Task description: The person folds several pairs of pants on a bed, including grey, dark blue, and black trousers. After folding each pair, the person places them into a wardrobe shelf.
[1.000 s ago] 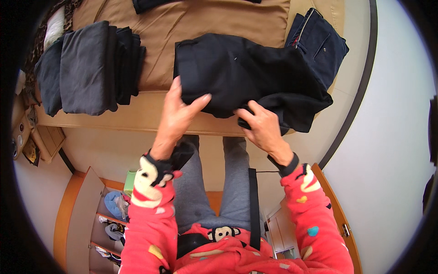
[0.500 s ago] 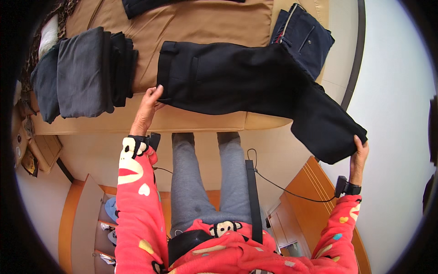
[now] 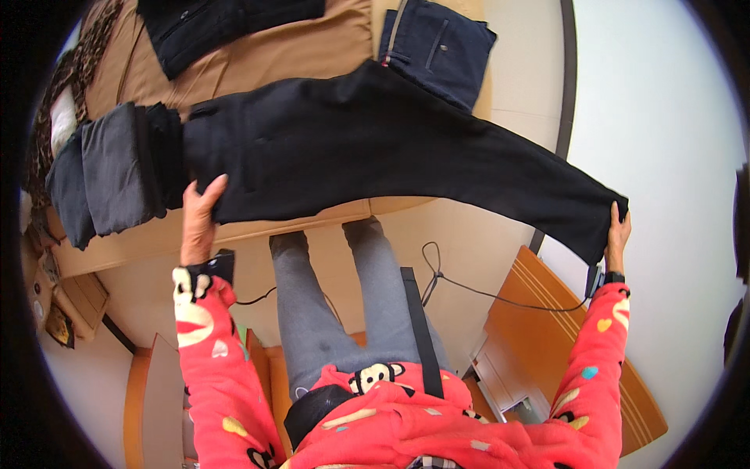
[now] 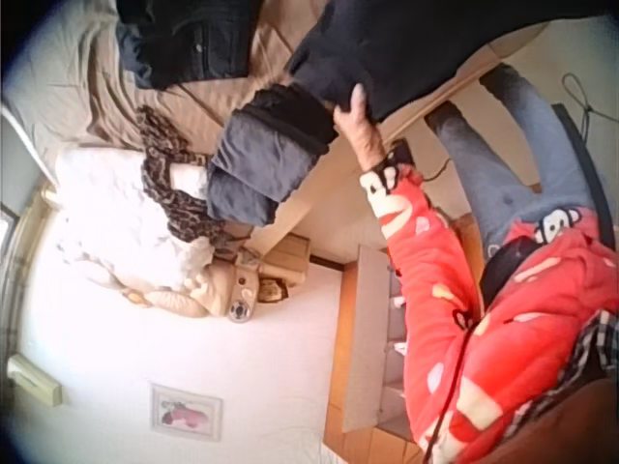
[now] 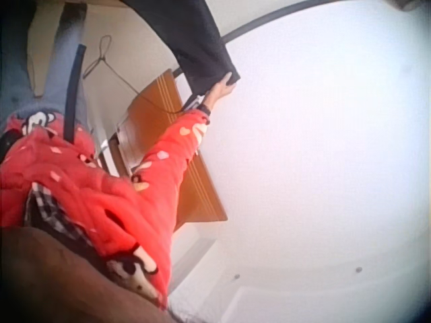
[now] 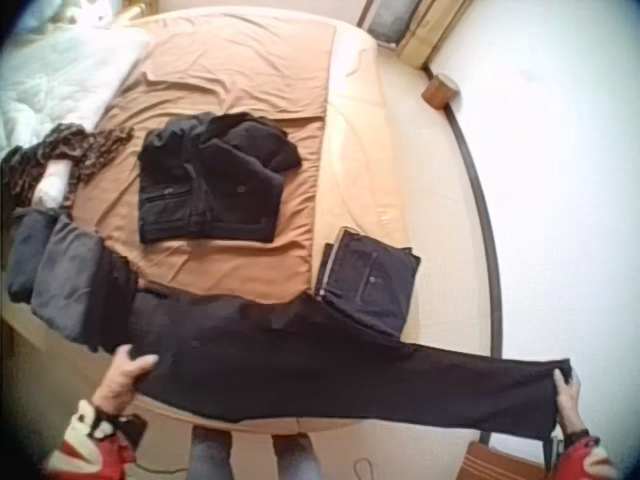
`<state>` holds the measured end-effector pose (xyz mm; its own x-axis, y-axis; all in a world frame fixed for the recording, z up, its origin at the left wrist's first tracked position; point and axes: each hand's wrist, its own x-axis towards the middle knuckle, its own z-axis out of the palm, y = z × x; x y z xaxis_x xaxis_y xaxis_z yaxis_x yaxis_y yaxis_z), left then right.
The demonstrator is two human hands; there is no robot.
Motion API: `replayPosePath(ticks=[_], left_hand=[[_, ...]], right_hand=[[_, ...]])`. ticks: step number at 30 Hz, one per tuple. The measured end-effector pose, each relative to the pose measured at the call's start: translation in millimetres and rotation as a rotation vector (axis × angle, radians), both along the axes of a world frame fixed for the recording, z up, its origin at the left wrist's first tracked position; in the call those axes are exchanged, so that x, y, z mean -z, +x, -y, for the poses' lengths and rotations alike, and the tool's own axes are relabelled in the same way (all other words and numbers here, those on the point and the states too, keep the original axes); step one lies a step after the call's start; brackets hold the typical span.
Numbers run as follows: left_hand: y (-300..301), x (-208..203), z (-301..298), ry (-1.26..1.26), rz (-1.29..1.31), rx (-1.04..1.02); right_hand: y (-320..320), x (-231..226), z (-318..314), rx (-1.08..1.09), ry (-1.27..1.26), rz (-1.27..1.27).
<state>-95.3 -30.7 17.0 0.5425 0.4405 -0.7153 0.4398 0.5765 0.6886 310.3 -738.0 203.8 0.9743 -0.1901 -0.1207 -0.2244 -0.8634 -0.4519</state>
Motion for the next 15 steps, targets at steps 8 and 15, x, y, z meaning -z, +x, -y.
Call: replayPosePath(ticks=[8, 15], left_hand=[[-59, 41, -31, 0.352, -0.287, 0.288], [-129, 115, -37, 0.491, -0.487, 0.162]], right_hand=[[20, 35, 7, -0.074, -0.081, -0.057], [51, 133, -17, -0.071, -0.091, -0.183]])
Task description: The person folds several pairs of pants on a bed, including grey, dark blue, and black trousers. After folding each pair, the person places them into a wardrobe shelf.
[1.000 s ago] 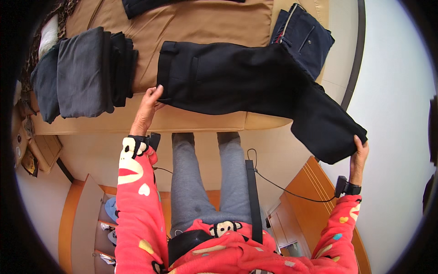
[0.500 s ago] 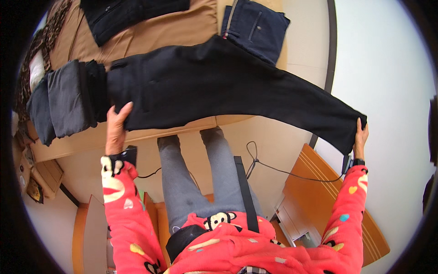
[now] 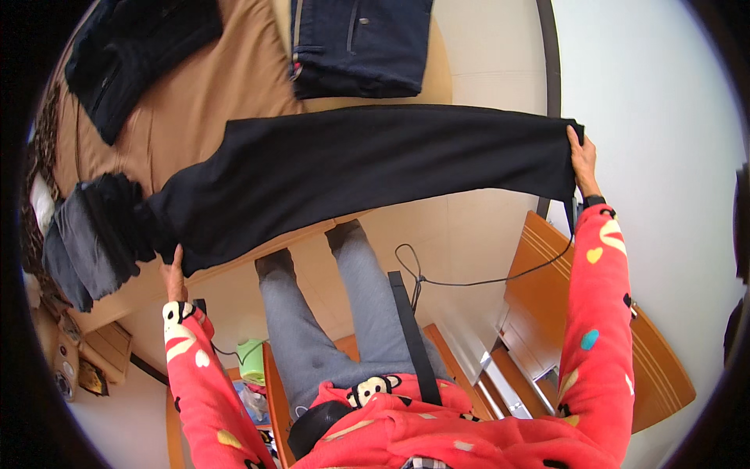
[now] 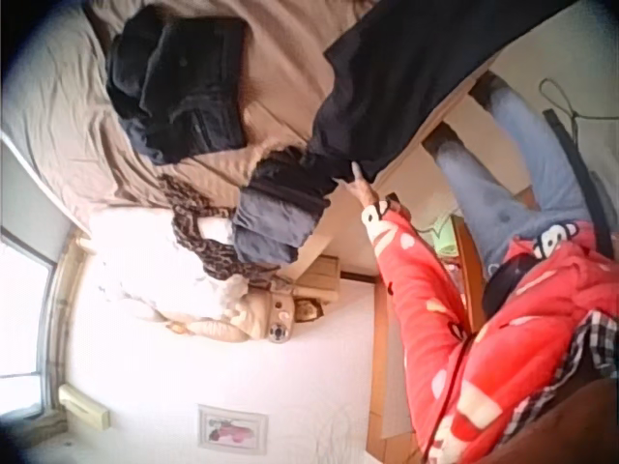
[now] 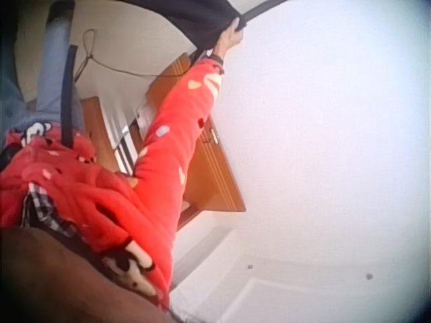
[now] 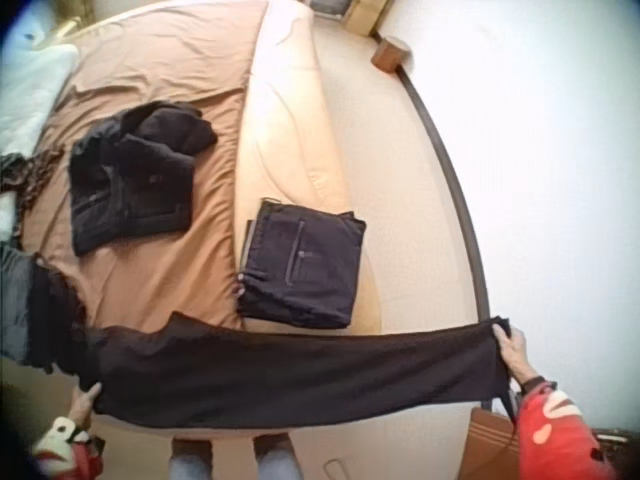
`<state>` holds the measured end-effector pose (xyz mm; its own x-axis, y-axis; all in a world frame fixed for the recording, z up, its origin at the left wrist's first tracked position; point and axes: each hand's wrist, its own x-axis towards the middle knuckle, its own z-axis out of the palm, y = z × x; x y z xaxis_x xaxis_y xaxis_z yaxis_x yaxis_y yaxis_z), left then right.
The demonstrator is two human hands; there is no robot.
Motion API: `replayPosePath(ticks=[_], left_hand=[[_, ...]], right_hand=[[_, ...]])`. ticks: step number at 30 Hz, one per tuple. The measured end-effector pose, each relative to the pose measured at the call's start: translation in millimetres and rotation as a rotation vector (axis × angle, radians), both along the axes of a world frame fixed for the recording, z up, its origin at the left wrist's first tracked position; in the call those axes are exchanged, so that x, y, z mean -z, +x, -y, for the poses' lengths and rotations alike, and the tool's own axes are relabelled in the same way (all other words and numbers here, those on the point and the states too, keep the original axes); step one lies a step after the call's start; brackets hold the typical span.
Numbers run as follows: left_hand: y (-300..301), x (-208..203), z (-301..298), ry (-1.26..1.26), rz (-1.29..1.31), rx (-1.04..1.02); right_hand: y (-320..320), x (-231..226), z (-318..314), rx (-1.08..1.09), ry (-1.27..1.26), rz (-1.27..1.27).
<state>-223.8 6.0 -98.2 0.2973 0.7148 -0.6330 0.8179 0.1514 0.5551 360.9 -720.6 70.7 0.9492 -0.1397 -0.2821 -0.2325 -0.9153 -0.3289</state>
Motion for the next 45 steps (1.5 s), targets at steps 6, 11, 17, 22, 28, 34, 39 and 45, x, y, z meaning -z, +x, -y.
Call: replayPosePath(ticks=[6, 11, 17, 22, 28, 34, 39, 45], left_hand=[[40, -43, 6, 0.567, -0.581, 0.447], [176, -109, 112, 0.478, 0.177, 0.868], [326, -38, 163, -0.445, 0.406, 0.407], [347, -21, 145, -0.421, 0.279, 0.153], [364, -126, 274, -0.434, 0.445, 0.596], [434, -199, 396, -0.328, 0.929, 0.87], [450, -211, 419, -0.303, 0.903, 0.995], [449, -210, 439, -0.48, 0.911, 0.554]], right_hand=[[-1, 1, 12, 0.32, 0.588, -0.482], [-10, 8, 13, 0.262, 0.704, -0.563], [-29, 9, 14, 0.107, 0.442, -0.366], [-51, -3, -19, 0.183, 0.45, -0.264], [-85, -50, -81, 0.086, 0.728, -0.336], [-96, -109, -119, 0.008, 0.702, -0.437], [-105, -113, -123, -0.12, 0.68, -0.417], [-115, -105, -118, -0.108, 0.856, -0.237]])
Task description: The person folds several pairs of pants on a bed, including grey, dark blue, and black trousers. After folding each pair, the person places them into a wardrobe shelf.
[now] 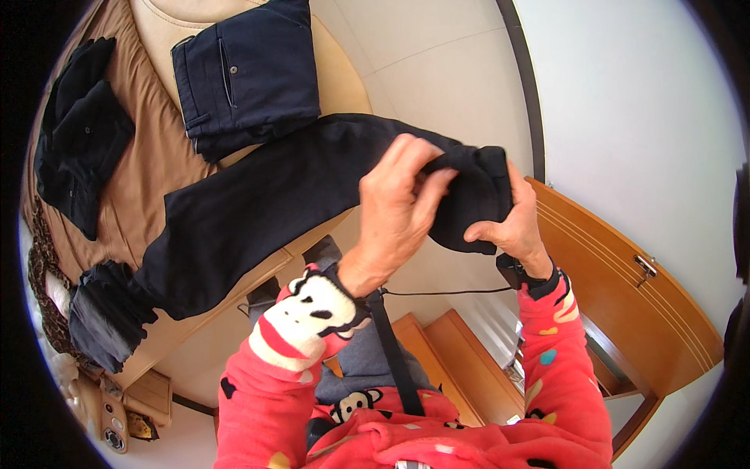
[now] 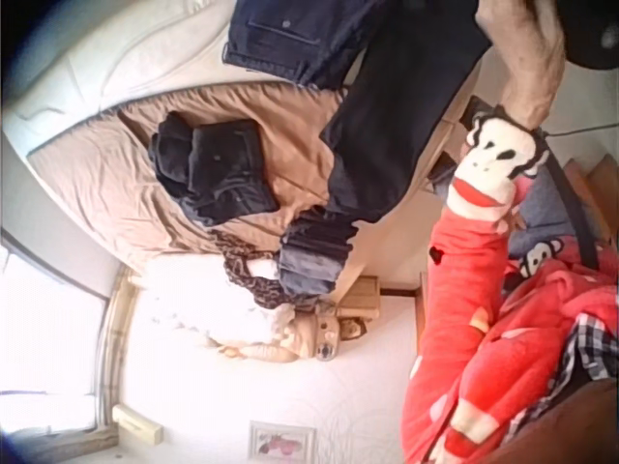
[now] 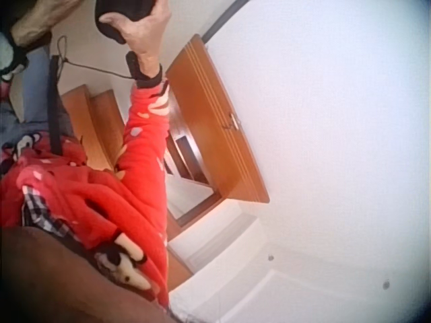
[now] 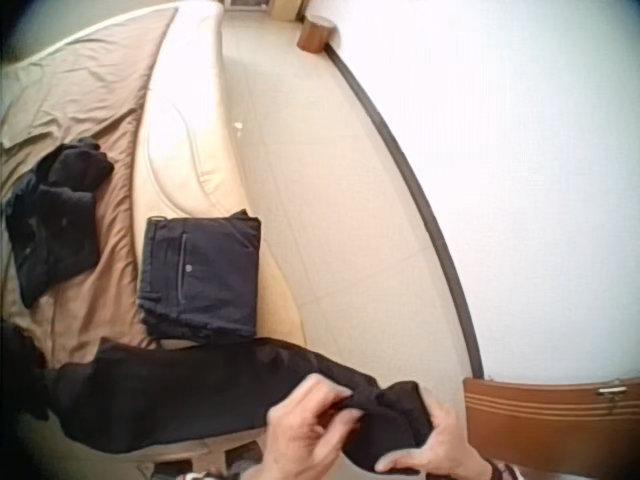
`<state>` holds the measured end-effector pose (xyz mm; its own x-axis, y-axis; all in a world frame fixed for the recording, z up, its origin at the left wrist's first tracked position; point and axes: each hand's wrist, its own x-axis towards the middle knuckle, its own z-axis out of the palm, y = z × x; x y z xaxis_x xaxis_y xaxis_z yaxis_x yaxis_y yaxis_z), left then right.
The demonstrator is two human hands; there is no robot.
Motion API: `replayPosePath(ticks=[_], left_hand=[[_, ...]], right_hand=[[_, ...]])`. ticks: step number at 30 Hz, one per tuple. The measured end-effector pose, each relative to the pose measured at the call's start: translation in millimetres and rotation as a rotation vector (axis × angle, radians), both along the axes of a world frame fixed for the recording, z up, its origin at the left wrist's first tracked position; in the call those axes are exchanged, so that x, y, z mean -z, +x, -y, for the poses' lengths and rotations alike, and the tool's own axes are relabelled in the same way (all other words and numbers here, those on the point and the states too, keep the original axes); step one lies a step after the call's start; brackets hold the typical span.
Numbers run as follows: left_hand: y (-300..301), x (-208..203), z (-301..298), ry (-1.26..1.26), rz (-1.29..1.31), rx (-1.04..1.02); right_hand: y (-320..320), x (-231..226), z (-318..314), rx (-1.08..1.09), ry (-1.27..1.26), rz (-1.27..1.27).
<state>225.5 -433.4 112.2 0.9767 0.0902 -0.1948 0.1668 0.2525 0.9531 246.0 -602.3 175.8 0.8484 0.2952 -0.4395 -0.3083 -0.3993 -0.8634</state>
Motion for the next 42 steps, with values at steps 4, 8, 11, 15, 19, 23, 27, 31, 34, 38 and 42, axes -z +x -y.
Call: replayPosePath(ticks=[4, 8, 11, 15, 19, 23, 27, 31, 34, 38, 42], left_hand=[[7, 11, 33, -0.024, 0.049, 0.007], [4, 18, 38, -0.236, -0.05, 0.185], [5, 18, 36, 0.028, 0.127, 0.06], [-14, 28, 24, 0.083, 0.028, -0.012], [-58, 69, -14, -0.215, -0.414, 0.116], [-102, 99, -68, -0.737, -0.649, 0.043], [-137, 123, -153, -1.219, -0.708, -0.13], [-163, 161, -183, -0.427, -0.872, -0.205], [-167, 182, -189, -0.122, -0.974, -0.193], [-161, 185, -186, 0.017, -0.922, -0.233], [-158, 169, -187, 0.284, -0.69, -0.429]], right_hand=[[-7, 6, 7, 0.096, -0.169, 0.122], [-10, 15, 18, 0.241, -0.059, -0.024], [-4, 22, 25, 0.296, -0.018, -0.015], [11, 22, 26, 0.592, -0.086, -0.107], [1, 24, -1, 0.211, -0.297, 0.082], [-40, 61, -82, -0.031, -0.367, 0.17], [-91, 124, -186, -0.192, -0.317, 0.018], [-130, 155, -214, -0.31, -0.1, 0.069], [-132, 162, -172, -0.227, -0.196, 0.131], [-103, 180, -95, -0.078, -0.569, 0.206], [-93, 204, -52, 0.001, -0.751, 0.142]])
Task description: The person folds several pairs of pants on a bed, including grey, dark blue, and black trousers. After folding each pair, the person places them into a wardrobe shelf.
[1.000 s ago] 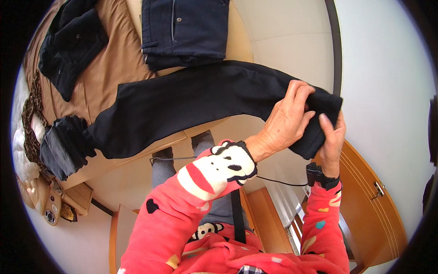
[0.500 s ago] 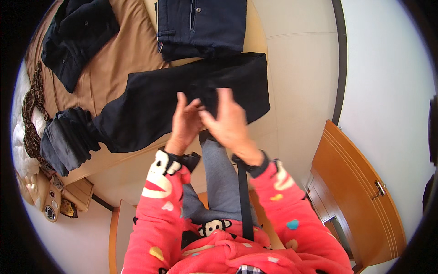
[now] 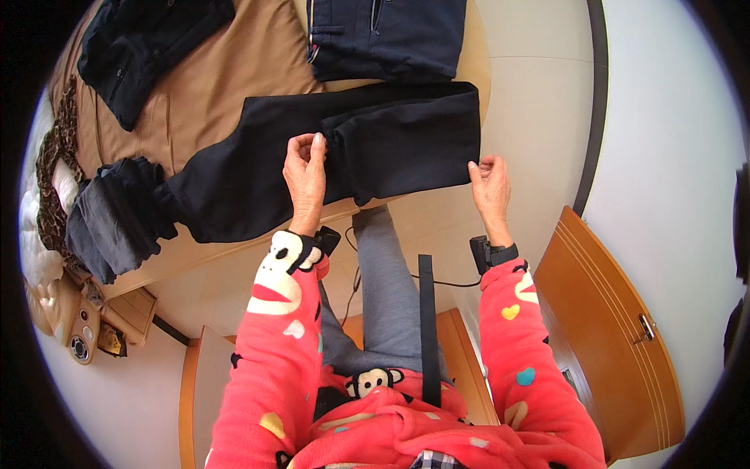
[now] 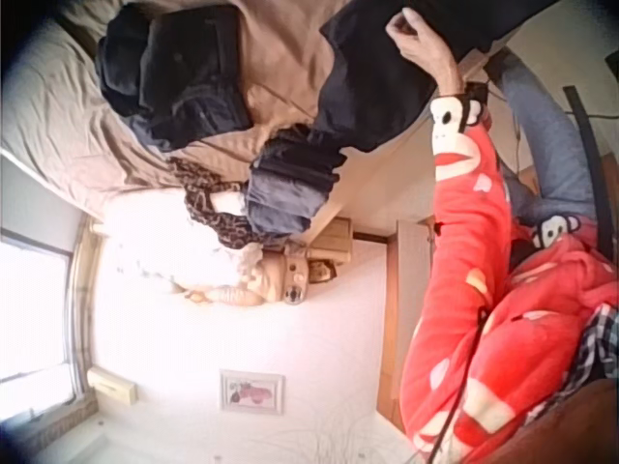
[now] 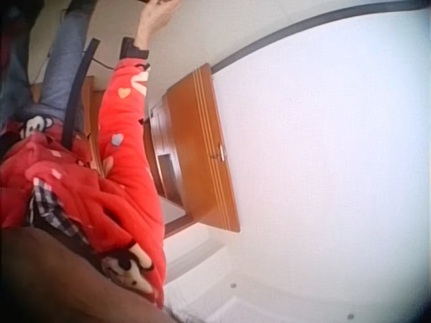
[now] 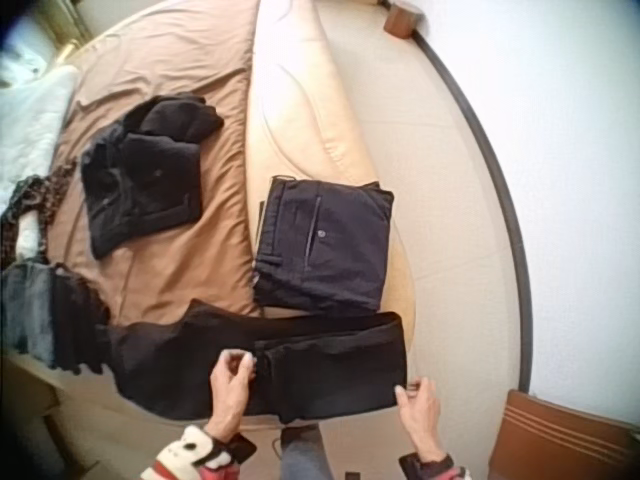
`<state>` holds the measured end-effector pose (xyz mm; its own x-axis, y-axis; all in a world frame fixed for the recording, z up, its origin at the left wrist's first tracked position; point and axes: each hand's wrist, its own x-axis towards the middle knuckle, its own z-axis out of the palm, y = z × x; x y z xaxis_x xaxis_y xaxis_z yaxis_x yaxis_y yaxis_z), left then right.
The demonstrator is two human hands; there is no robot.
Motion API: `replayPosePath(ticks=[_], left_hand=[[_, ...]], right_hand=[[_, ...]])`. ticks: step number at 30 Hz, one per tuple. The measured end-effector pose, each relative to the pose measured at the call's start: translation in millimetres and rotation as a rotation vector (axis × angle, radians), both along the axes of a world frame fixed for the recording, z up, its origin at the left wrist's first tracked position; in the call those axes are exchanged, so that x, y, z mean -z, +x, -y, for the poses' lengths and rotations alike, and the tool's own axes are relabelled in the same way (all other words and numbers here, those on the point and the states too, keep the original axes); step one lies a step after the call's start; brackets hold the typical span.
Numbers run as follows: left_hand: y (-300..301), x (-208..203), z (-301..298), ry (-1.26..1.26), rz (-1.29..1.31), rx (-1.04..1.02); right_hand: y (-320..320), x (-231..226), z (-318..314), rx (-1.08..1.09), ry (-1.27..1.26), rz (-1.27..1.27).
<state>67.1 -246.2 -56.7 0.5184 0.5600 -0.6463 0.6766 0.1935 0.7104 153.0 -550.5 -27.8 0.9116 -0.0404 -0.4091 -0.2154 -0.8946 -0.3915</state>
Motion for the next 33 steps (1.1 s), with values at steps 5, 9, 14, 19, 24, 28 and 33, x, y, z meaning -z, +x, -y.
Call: replayPosePath(ticks=[5, 9, 14, 19, 24, 28, 33], left_hand=[[1, -14, 12, 0.354, 0.116, 0.152], [8, -9, 37, 0.636, 0.01, 0.303], [11, 7, 32, 0.155, 0.214, -0.127], [7, 4, 5, 0.145, 0.055, 0.099], [19, 2, 17, 0.248, 0.117, 0.186], [31, 13, 26, 0.503, 0.172, 0.244], [25, 7, 25, 0.573, 0.109, 0.346]], right_hand=[[-5, 33, 9, -0.007, -0.076, -0.01], [-3, 44, 17, -0.059, -0.043, -0.042], [6, 49, 25, -0.085, 0.052, -0.133], [9, 53, 21, -0.084, 0.008, -0.113], [-1, 52, 16, -0.123, 0.067, 0.012], [-9, 57, 10, 0.032, 0.258, -0.091], [-9, 58, 9, 0.006, 0.208, -0.125]])
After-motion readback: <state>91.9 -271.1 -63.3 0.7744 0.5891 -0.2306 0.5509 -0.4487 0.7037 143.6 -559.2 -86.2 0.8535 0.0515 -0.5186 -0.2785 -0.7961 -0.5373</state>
